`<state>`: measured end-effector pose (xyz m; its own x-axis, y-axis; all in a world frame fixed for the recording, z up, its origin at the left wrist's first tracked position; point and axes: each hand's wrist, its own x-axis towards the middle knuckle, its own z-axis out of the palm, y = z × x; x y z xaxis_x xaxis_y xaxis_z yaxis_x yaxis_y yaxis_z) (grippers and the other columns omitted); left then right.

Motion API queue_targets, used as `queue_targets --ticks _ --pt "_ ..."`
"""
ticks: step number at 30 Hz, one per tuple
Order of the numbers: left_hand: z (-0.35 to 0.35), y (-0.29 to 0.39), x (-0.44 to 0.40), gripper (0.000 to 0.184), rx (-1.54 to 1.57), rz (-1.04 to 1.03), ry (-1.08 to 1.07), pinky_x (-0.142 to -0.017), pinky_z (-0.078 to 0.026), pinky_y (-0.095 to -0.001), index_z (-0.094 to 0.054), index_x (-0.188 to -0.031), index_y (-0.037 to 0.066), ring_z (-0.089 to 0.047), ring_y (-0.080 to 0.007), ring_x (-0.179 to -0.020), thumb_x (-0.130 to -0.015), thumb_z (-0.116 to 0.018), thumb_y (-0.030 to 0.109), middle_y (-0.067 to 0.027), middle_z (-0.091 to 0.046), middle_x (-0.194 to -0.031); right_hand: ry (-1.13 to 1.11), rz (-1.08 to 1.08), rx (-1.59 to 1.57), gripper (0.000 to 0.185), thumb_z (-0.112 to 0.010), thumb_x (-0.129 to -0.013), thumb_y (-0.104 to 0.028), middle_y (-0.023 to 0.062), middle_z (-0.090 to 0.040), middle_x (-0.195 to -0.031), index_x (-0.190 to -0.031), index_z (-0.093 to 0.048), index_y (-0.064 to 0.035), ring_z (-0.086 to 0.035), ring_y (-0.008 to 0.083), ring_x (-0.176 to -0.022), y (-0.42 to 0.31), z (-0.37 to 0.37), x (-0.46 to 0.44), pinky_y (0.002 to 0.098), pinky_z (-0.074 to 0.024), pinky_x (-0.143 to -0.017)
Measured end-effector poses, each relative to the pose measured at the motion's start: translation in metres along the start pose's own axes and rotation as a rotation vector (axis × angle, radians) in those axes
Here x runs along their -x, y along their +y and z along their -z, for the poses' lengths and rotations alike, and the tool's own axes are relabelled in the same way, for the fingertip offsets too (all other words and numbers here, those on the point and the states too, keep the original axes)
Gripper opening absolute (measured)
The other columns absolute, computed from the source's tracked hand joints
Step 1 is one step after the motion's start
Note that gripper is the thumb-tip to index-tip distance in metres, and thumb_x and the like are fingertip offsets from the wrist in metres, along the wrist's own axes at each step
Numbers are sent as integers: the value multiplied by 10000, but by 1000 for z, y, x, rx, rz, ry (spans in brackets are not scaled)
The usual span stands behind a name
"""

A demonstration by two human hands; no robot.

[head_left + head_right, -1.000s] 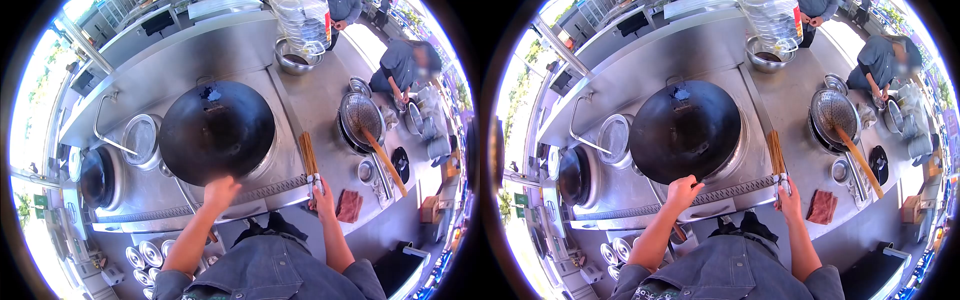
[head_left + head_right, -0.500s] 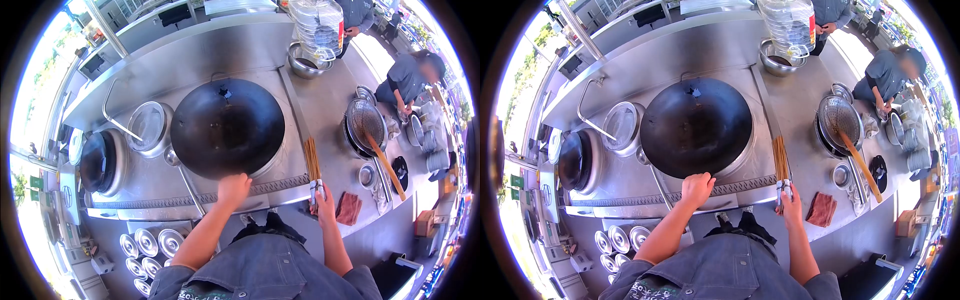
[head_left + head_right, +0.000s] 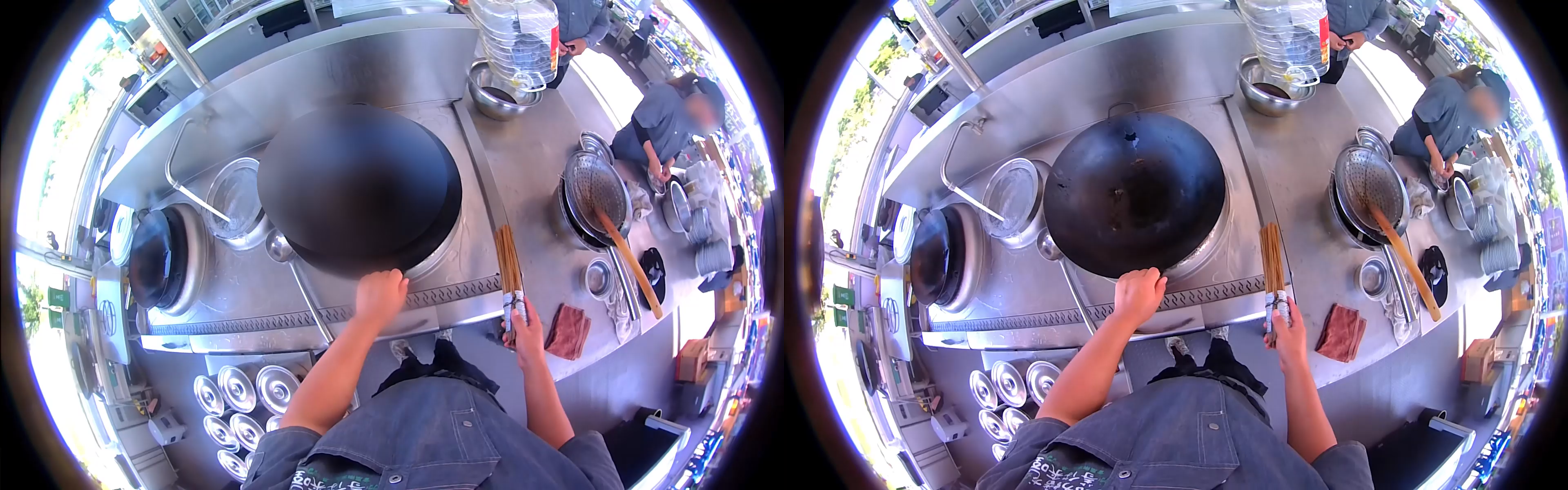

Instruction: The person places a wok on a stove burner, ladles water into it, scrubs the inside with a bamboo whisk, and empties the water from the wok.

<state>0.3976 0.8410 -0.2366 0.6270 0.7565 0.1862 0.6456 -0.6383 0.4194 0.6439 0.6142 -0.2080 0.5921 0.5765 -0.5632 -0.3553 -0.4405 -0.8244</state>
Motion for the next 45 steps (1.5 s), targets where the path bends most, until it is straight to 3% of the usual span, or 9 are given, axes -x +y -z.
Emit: queue_targets --ticks 12,15,20,25,28,35,37,42,45 --pt "20 5 7 150 37 61 1 -758 -476 -443 -554 -770 49 -597 -328 -861 -822 -660 141 -127 -604 -874 6 -22 9 580 -589 -972 -248 79 -602 -832 -1485 -352 -119 -547 134 -518 -5 -9 1 265 -442 -425" --pt "37 -8 37 117 129 128 309 -823 -461 -449 -555 -883 36 -567 -349 -957 -829 -634 104 -160 -557 -996 17 -24 -2 581 -589 -972 -252 79 -605 -818 -1488 -352 -131 -550 137 -518 3 -6 -3 266 -442 -423" --pt "18 -85 152 288 175 1003 205 -862 -459 -465 -536 -1085 22 -558 -388 -1010 -831 -607 137 -183 -540 -1051 -24 -12 15 574 -579 -980 -265 74 -610 -793 -1493 -349 -147 -550 134 -509 17 -1 -15 261 -436 -410" --pt "-48 -133 262 468 210 1281 -114 -885 -471 -461 -519 -1207 -26 -596 -386 -1016 -870 -606 287 -243 -591 -1125 -44 -54 -26 557 -562 -991 -267 69 -624 -794 -1494 -342 -172 -552 125 -501 19 -2 -24 251 -433 -399" --pt "-69 -124 274 465 1204 1551 81 -738 -505 -389 -539 -1244 45 -644 -248 -848 -926 -622 374 -142 -652 -995 -15 -96 -41 533 -549 -998 -266 60 -628 -785 -1484 -345 -189 -551 118 -496 15 -6 -28 240 -429 -392" --pt "-17 -112 242 251 1824 1460 244 -626 -482 -352 -538 -1172 86 -577 -207 -688 -989 -543 257 -82 -587 -815 -51 -89 -35 460 -518 -1012 -263 66 -608 -739 -1440 -375 -178 -542 128 -479 -2 -17 -23 249 -432 -384" --pt "-1 -115 237 255 1998 1071 252 -567 -471 -346 -550 -1136 71 -548 -192 -619 -956 -586 248 -84 -561 -759 -55 -88 -42 455 -517 -1014 -257 75 -616 -748 -1438 -378 -169 -555 138 -486 -2 -18 -23 249 -442 -389" --pt "65 -98 197 207 1356 1306 378 -357 -299 -270 -540 -1081 41 -456 -125 -413 -898 -606 113 -51 -526 -631 -17 -69 -57 463 -525 -1012 -244 86 -636 -768 -1441 -377 -153 -581 160 -502 6 -15 -30 247 -449 -391" --pt "95 -122 188 244 1002 1256 385 -390 -356 -286 -530 -1099 23 -495 -133 -458 -888 -608 118 -66 -557 -681 -61 -46 -34 468 -524 -1012 -247 80 -630 -759 -1446 -372 -162 -573 153 -498 9 -11 -32 247 -444 -388"
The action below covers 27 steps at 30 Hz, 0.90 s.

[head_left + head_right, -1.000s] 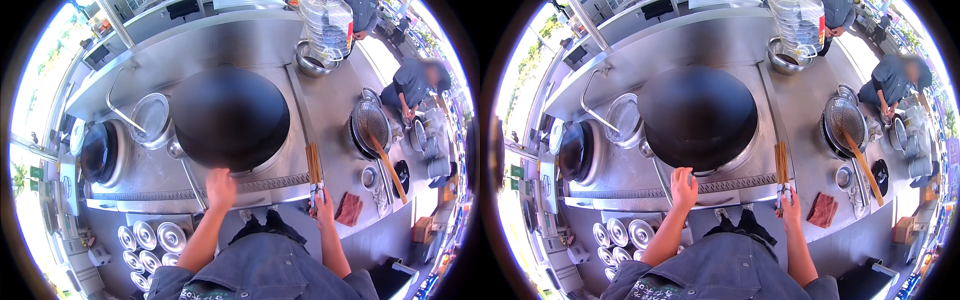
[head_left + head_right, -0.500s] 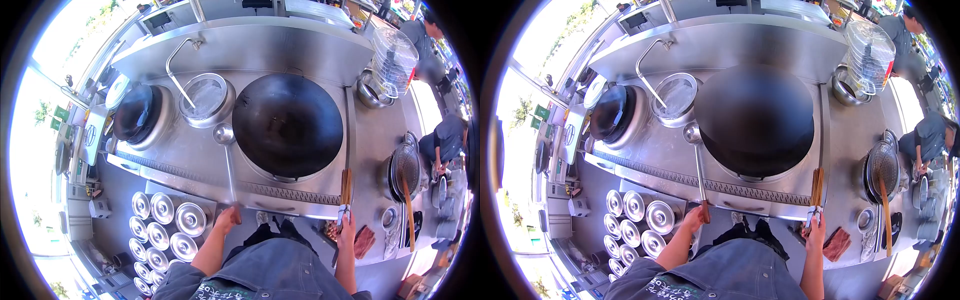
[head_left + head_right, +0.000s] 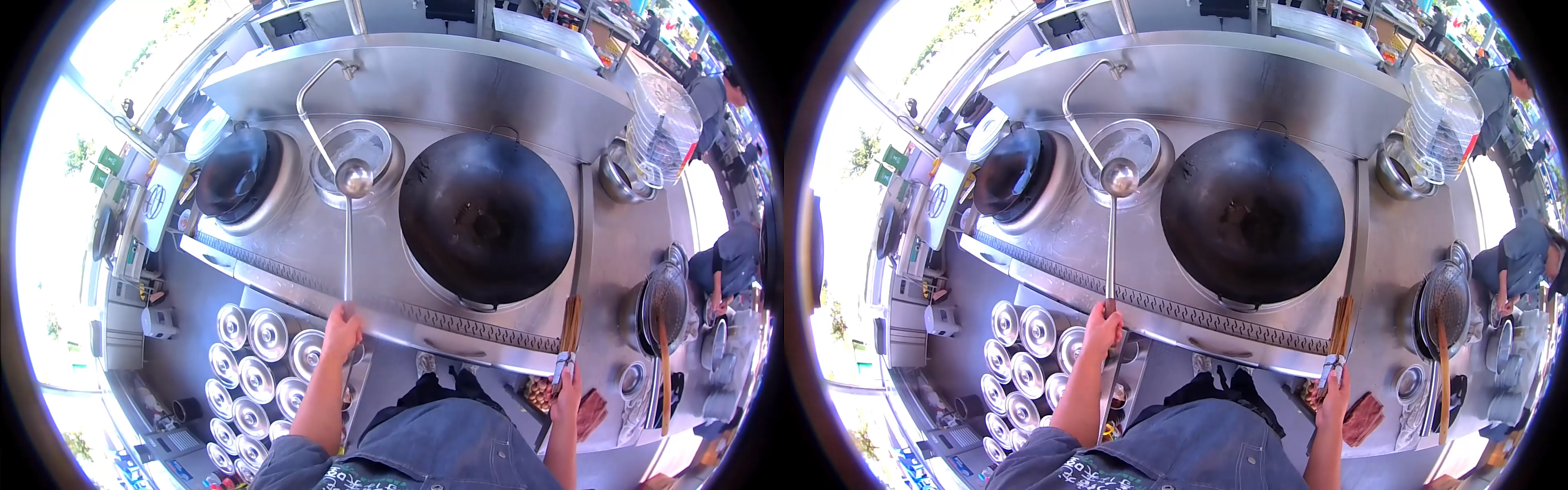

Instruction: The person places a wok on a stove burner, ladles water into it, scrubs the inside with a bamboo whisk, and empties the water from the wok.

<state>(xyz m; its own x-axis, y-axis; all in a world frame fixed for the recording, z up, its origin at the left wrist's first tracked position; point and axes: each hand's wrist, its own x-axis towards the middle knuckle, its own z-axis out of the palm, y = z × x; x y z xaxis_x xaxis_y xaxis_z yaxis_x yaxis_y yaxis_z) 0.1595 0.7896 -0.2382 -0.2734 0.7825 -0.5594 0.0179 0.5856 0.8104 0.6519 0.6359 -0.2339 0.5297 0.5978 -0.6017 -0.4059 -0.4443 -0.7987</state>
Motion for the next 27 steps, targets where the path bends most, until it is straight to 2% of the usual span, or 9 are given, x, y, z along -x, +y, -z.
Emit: queue_targets --ticks 4,8,11,14,16,22,24,25,27 --pt "25 40 -60 330 -705 -457 296 -732 -522 -466 -501 -1178 -6 -683 -395 -860 -890 -553 144 -250 -670 -942 -3 -29 -7 474 -528 -1010 -250 73 -623 -750 -1450 -368 -175 -563 143 -490 -2 -1 0 243 -437 -382" --pt "19 80 -110 347 -941 -308 346 -843 -493 -507 -492 -1197 -19 -639 -466 -995 -895 -510 151 -311 -653 -1021 19 -38 -11 487 -535 -1006 -262 64 -620 -745 -1455 -363 -187 -550 128 -482 -2 -4 1 240 -428 -376" --pt "6 82 -168 287 -1016 -306 346 -809 -505 -499 -536 -1110 -38 -647 -464 -963 -892 -504 147 -304 -660 -996 54 -27 -18 487 -539 -1003 -262 60 -623 -748 -1453 -368 -187 -548 124 -482 1 -1 3 241 -429 -379" --pt "-7 109 -212 196 -533 -160 -7 -693 -528 -493 -577 -960 -25 -674 -402 -799 -893 -536 154 -251 -675 -901 66 -17 -14 484 -541 -1002 -258 58 -627 -753 -1451 -374 -186 -550 121 -485 6 4 7 241 -435 -386" --pt "-24 165 -183 92 12 137 -107 -426 -409 -281 -518 -852 59 -496 -112 -506 -912 -568 107 -52 -539 -669 69 -6 -18 484 -543 -1001 -255 58 -629 -755 -1450 -376 -185 -552 121 -487 8 5 6 241 -438 -389" --pt "-30 222 -167 101 259 120 -169 -427 -390 -288 -499 -860 62 -490 -121 -489 -920 -564 112 -50 -541 -673 82 -47 -31 512 -556 -994 -264 58 -627 -754 -1462 -364 -187 -553 124 -487 12 7 5 242 -441 -395" --pt "-26 209 -167 148 -334 -223 -52 -422 -408 -314 -528 -916 22 -524 -142 -495 -897 -600 150 -76 -564 -698 61 -33 -45 536 -565 -989 -269 57 -625 -752 -1474 -351 -188 -555 127 -487 12 5 4 242 -442 -395" --pt "-29 200 -160 251 -637 -348 136 -649 -537 -427 -536 -1029 -6 -692 -334 -789 -841 -596 149 -246 -674 -922 63 -30 -49 536 -565 -989 -269 57 -625 -752 -1474 -351 -188 -555 127 -487 13 5 3 242 -442 -395" --pt "-24 165 -162 343 -948 -428 338 -826 -522 -486 -491 -1112 -13 -659 -430 -987 -849 -577 191 -293 -663 -1037 55 -54 -28 553 -565 -990 -271 60 -626 -758 -1486 -335 -188 -558 127 -488 15 7 1 245 -441 -395"
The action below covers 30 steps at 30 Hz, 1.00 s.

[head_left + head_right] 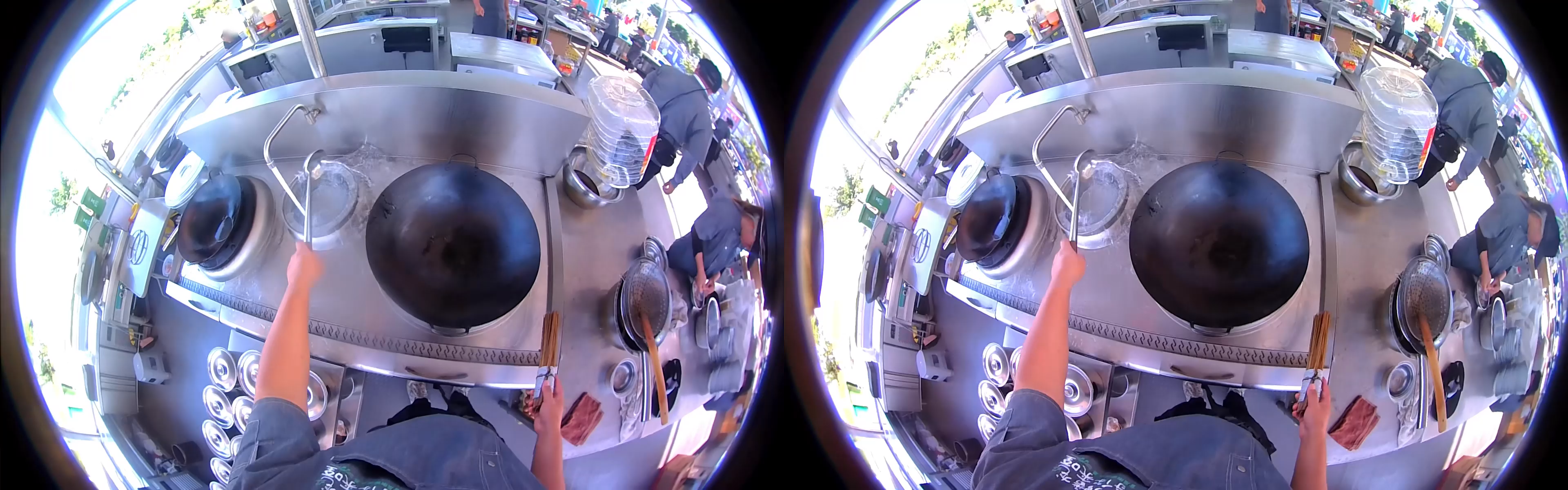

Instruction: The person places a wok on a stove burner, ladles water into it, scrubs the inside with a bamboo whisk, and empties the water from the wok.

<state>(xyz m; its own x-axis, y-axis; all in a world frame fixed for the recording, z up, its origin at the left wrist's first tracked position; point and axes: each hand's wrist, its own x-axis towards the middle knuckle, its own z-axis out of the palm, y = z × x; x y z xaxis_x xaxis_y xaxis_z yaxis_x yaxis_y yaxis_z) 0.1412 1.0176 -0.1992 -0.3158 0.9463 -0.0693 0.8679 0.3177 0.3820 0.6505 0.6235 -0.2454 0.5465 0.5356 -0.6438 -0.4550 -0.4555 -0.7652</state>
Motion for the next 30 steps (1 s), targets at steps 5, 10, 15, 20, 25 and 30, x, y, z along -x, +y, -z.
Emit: queue_targets --ticks 5,10,15,20,25,30 --pt "-31 -41 30 367 -47 111 -40 -825 -513 -487 -481 -1094 -23 -653 -426 -960 -839 -613 206 -285 -659 -1009 3 13 -19 545 -556 -991 -262 70 -625 -759 -1482 -333 -184 -566 143 -488 8 7 -2 265 -448 -390" --pt "-23 -33 6 132 980 447 -426 -451 -447 -347 -500 -962 24 -558 -182 -546 -888 -588 89 -114 -567 -733 11 -22 -3 548 -556 -988 -249 89 -634 -771 -1485 -332 -186 -574 162 -485 3 2 -5 284 -462 -389" --pt "18 17 -21 92 1282 612 -473 -428 -405 -279 -492 -895 58 -502 -123 -512 -910 -575 94 -63 -538 -699 4 -16 5 567 -568 -973 -221 111 -649 -810 -1484 -328 -165 -584 169 -497 -6 -5 -5 291 -479 -397" --pt "36 41 -35 77 950 293 -436 -454 -456 -328 -519 -951 52 -562 -175 -534 -896 -556 91 -105 -591 -750 -12 -24 12 561 -571 -970 -218 111 -648 -796 -1476 -337 -158 -587 172 -498 -14 -14 3 292 -484 -408" --pt "-21 -13 1 259 -99 -38 54 -735 -523 -517 -485 -1073 -1 -681 -413 -879 -851 -546 119 -271 -671 -948 -21 -17 17 568 -568 -973 -225 107 -646 -790 -1482 -327 -152 -587 173 -502 -7 -7 2 295 -487 -421" --pt "-56 -70 23 202 -109 -11 41 -700 -525 -518 -485 -1042 -5 -674 -413 -813 -864 -508 87 -260 -666 -875 4 -15 20 550 -560 -987 -225 111 -640 -812 -1482 -328 -165 -579 173 -505 -8 -5 5 288 -474 -406"
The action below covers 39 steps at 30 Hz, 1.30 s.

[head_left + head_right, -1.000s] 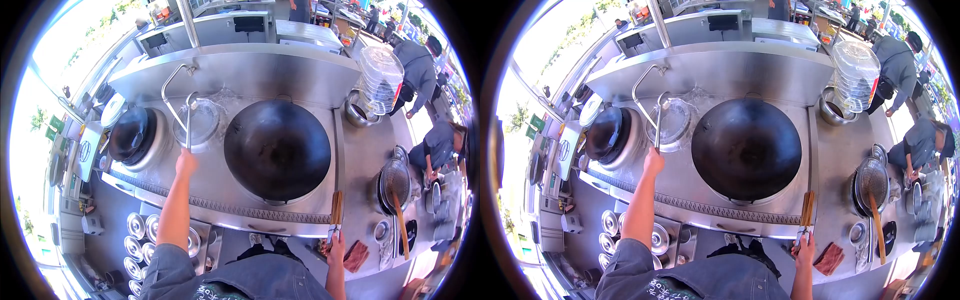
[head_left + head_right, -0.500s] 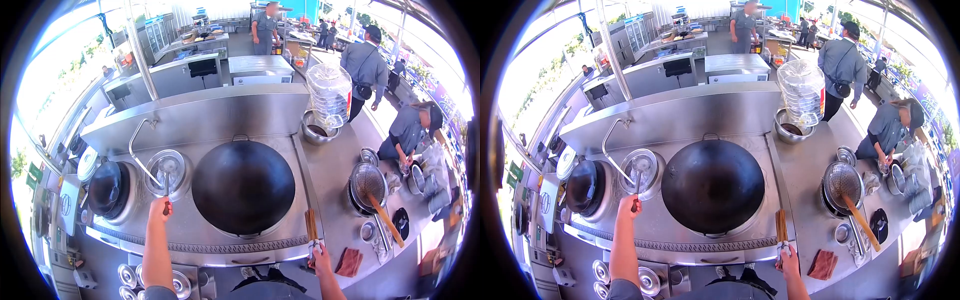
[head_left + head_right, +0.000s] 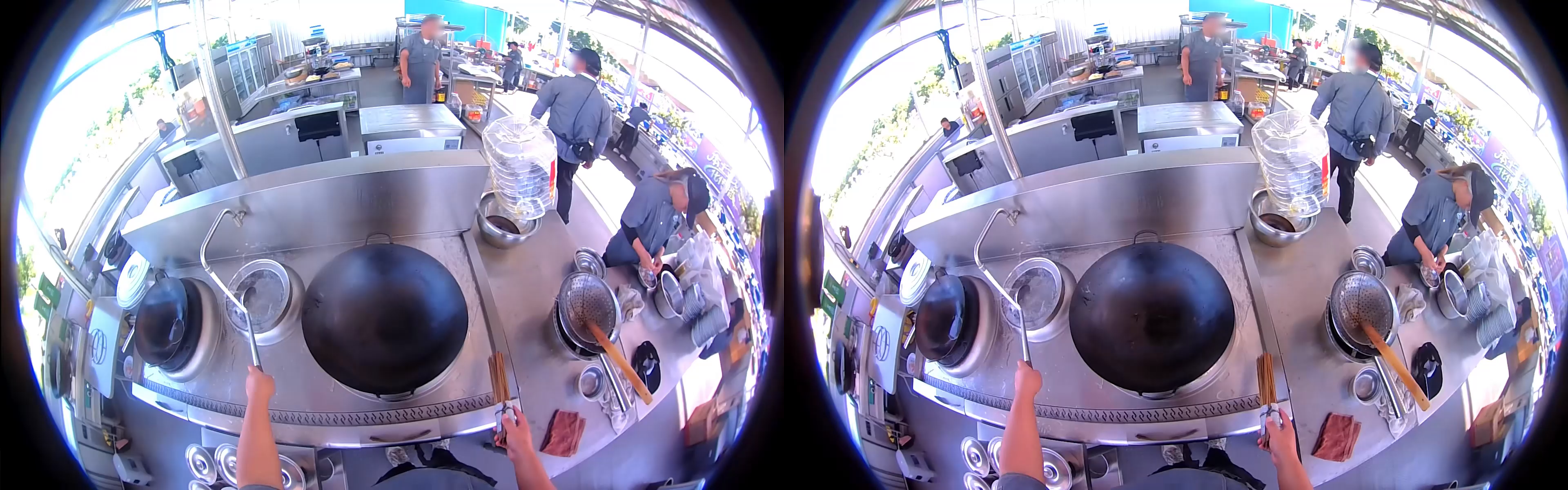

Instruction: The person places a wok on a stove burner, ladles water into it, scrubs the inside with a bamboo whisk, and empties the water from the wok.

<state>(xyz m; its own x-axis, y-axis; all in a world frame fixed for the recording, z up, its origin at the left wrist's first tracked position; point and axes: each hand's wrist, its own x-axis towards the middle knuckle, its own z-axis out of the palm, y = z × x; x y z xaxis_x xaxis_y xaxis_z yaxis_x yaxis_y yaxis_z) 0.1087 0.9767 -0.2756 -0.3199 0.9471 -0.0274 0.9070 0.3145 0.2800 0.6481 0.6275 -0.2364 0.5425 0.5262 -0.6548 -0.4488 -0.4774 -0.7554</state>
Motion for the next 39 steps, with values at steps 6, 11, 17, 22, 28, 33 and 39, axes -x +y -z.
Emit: queue_targets --ticks 6,11,17,22,28,33,39 --pt "67 33 -46 84 1603 749 -581 -416 -385 -280 -501 -890 45 -492 -117 -495 -897 -537 121 -55 -536 -678 -14 -11 14 546 -564 -986 -227 109 -640 -795 -1477 -336 -165 -577 171 -494 -4 -4 1 286 -468 -402" --pt "120 39 -107 118 1775 603 -619 -404 -356 -238 -498 -818 90 -474 -87 -476 -908 -531 159 -28 -531 -657 -24 15 8 534 -574 -980 -222 97 -638 -776 -1464 -358 -161 -579 165 -487 -10 -8 3 279 -465 -402" --pt "73 20 -66 281 288 141 -7 -742 -507 -493 -484 -1108 -23 -655 -427 -882 -866 -543 107 -264 -654 -960 -38 1 57 578 -603 -956 -219 96 -650 -833 -1473 -355 -141 -594 162 -526 -10 -10 2 299 -501 -439" --pt "62 4 6 355 80 9 16 -840 -475 -546 -452 -1174 26 -623 -483 -962 -835 -555 55 -288 -651 -987 -24 -20 43 581 -594 -970 -209 95 -647 -795 -1485 -329 -162 -578 159 -515 -18 -16 10 285 -472 -424" --pt "60 -3 67 484 157 -50 41 -867 -471 -524 -423 -1294 51 -613 -461 -1013 -838 -584 37 -259 -641 -1077 -67 0 68 584 -588 -975 -218 104 -653 -815 -1490 -317 -166 -583 164 -517 -19 -21 6 286 -479 -424" --pt "77 16 107 528 308 -9 4 -898 -473 -487 -406 -1352 72 -610 -418 -1074 -856 -586 51 -222 -628 -1185 -66 21 62 542 -544 -991 -206 128 -639 -794 -1485 -322 -178 -573 179 -488 -16 -24 0 288 -464 -386" --pt "96 34 131 571 409 7 5 -914 -481 -491 -365 -1402 63 -600 -459 -1077 -880 -588 124 -261 -607 -1208 -94 26 36 492 -530 -987 -212 106 -624 -743 -1447 -363 -155 -554 169 -437 -6 -16 -8 272 -446 -347"
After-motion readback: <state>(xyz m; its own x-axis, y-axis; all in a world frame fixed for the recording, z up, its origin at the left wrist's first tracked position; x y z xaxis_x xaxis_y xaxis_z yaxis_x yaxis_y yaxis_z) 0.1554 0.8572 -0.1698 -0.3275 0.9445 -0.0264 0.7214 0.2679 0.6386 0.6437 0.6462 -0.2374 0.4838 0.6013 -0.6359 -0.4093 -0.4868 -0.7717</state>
